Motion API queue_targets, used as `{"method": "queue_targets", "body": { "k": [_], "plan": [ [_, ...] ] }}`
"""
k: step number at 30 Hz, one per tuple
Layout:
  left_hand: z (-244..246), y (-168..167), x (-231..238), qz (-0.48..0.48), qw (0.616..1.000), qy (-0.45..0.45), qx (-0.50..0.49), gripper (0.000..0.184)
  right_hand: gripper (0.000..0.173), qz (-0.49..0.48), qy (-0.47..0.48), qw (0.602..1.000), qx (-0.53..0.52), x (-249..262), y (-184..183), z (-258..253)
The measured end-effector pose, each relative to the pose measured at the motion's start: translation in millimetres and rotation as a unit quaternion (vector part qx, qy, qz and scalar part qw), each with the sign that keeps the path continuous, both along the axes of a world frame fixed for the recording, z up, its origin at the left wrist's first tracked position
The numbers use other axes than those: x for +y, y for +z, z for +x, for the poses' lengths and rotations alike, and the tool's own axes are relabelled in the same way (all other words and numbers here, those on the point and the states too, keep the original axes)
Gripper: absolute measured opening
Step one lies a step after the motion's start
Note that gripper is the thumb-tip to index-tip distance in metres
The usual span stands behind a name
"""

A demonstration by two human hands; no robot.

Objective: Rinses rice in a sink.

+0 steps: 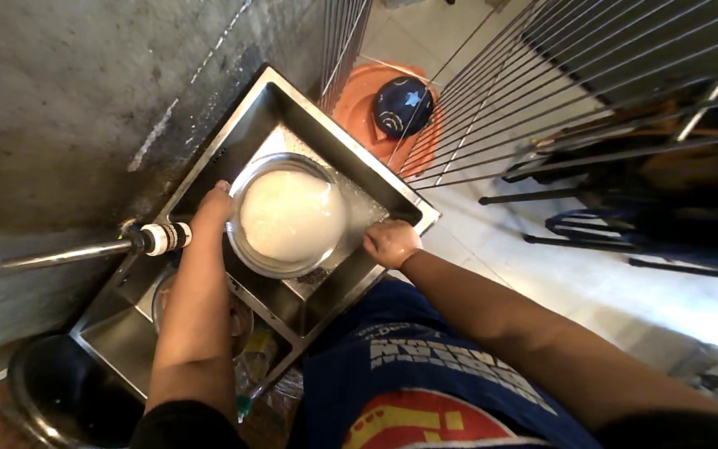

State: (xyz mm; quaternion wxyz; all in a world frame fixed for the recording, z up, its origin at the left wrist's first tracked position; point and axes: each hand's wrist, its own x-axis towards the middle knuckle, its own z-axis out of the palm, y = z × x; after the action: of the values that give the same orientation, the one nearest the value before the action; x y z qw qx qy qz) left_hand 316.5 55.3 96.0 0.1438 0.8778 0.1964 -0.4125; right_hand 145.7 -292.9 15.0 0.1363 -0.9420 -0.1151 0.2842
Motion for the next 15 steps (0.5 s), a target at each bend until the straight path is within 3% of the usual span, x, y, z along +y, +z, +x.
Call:
{"method": "queue_targets", "body": {
  "k": [15],
  "plan": [
    [-5.5, 5.5, -8.3, 0.001, 1.0, 0.006, -0.009, 0.044, 0.038, -0.002, -0.007, 1.0, 0.008, 0.6, 1.0, 0.9]
  ]
}}
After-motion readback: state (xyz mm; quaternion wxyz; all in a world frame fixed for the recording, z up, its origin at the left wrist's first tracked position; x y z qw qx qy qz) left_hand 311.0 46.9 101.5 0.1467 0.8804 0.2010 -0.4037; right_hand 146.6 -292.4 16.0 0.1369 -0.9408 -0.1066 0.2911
